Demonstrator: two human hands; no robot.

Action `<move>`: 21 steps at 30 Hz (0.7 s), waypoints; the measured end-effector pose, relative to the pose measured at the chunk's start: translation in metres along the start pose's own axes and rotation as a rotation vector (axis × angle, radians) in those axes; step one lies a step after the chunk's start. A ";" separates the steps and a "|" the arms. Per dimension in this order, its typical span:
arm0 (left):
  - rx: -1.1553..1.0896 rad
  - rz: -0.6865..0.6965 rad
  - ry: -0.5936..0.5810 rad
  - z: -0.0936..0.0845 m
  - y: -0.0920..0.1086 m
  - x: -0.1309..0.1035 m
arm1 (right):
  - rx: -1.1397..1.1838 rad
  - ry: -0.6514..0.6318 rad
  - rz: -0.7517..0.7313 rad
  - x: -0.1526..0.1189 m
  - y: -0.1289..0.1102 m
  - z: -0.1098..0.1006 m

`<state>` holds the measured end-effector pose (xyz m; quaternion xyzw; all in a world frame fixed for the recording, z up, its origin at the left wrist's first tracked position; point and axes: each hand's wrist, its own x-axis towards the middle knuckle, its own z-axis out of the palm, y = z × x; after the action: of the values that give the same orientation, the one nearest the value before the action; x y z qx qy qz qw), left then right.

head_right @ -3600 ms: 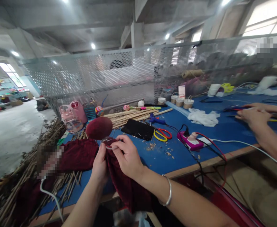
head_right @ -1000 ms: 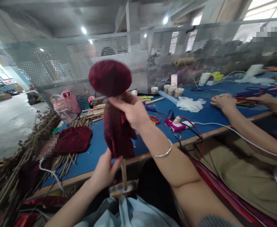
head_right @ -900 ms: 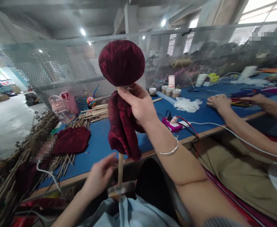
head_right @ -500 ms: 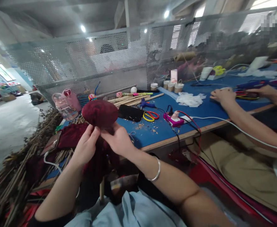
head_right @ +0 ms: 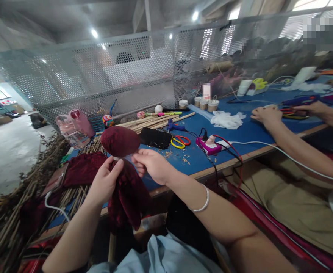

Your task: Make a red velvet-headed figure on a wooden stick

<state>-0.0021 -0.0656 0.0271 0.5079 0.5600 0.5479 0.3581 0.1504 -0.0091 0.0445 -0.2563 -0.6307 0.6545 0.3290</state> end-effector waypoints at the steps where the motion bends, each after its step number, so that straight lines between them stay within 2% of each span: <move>1: -0.004 -0.011 0.006 0.000 -0.001 -0.001 | 0.101 -0.039 0.089 0.002 0.003 0.000; 2: 0.002 -0.018 0.014 0.000 -0.003 -0.001 | 0.140 -0.063 0.146 0.004 0.006 0.000; 4: 0.029 -0.016 0.041 -0.001 -0.005 -0.002 | 0.023 0.010 0.099 0.008 0.011 -0.003; 6: 0.070 0.006 0.048 -0.003 -0.007 -0.003 | -0.237 0.204 -0.101 0.011 0.014 -0.009; 8: 0.119 0.019 0.010 -0.005 -0.008 -0.005 | -0.476 0.298 -0.310 0.015 0.013 -0.014; 11: 0.137 -0.003 -0.107 -0.003 -0.010 -0.009 | -0.678 0.176 -0.495 0.020 0.007 -0.018; 14: 0.069 -0.038 -0.130 0.000 -0.015 -0.013 | -0.753 0.158 -0.541 0.025 0.005 -0.019; 16: 0.035 -0.066 -0.121 0.000 -0.021 -0.014 | -0.761 0.150 -0.514 0.029 0.006 -0.024; 17: 0.025 -0.085 -0.127 -0.001 -0.025 -0.014 | -0.760 0.100 -0.475 0.032 0.006 -0.027; 21: -0.085 -0.138 -0.243 -0.006 -0.039 -0.009 | -0.637 -0.195 -0.264 0.045 0.012 -0.042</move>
<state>-0.0129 -0.0715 -0.0114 0.5149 0.5225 0.4798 0.4812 0.1512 0.0523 0.0329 -0.1986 -0.8591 0.3985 0.2525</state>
